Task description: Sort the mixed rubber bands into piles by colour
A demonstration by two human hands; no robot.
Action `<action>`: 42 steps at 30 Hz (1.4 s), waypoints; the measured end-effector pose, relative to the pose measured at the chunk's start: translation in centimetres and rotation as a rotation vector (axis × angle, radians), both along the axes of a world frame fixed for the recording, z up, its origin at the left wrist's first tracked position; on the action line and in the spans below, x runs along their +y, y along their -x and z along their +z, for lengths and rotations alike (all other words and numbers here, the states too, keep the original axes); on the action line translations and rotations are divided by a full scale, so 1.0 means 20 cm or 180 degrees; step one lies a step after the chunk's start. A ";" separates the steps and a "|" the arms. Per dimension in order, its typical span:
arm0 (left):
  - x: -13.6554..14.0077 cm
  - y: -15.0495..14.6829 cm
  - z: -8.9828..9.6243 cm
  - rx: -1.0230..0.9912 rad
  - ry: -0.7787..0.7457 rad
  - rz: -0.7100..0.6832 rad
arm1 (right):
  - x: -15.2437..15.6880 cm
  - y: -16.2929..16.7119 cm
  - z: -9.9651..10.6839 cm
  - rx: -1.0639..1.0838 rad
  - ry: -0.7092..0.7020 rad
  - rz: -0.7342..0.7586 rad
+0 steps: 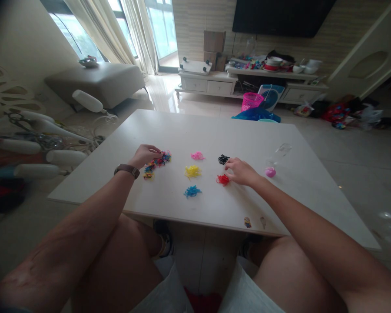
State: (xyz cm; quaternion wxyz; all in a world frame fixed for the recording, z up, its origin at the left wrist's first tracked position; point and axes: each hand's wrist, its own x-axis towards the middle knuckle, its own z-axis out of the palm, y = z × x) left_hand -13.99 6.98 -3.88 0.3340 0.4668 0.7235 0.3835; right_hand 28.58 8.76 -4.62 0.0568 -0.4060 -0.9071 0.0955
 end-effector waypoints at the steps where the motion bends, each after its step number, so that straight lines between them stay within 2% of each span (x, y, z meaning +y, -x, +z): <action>1: 0.00 0.00 0.00 -0.0025 0.0007 0.0007 | 0.00 0.00 0.00 0.0006 0.0002 -0.0003; 8: -0.01 -0.03 0.02 -0.0144 0.0053 0.0047 | 0.00 0.00 0.00 0.0012 0.0005 0.0022; 13: 0.00 -0.06 0.02 -0.1125 0.0011 -0.0074 | 0.00 0.00 0.00 0.0028 -0.0011 0.0062; 18: -0.02 -0.14 0.06 -0.1814 0.0398 -0.0631 | -0.03 0.04 0.04 0.0031 -0.0087 0.0126; 22: -0.03 -0.25 0.07 -0.2122 0.0545 -0.1342 | -0.09 0.10 0.09 0.0218 -0.0084 0.0213; 28: -0.05 -0.45 0.08 -0.2351 0.0809 -0.2021 | -0.19 0.19 0.17 0.0649 0.0033 0.0504; 34: -0.04 -0.60 0.05 -0.2544 0.0843 -0.2705 | -0.26 0.24 0.22 0.0994 0.0104 0.0640; 42: -0.06 -0.72 0.00 -0.2547 0.0782 -0.2847 | -0.27 0.25 0.22 0.1243 0.0175 0.0631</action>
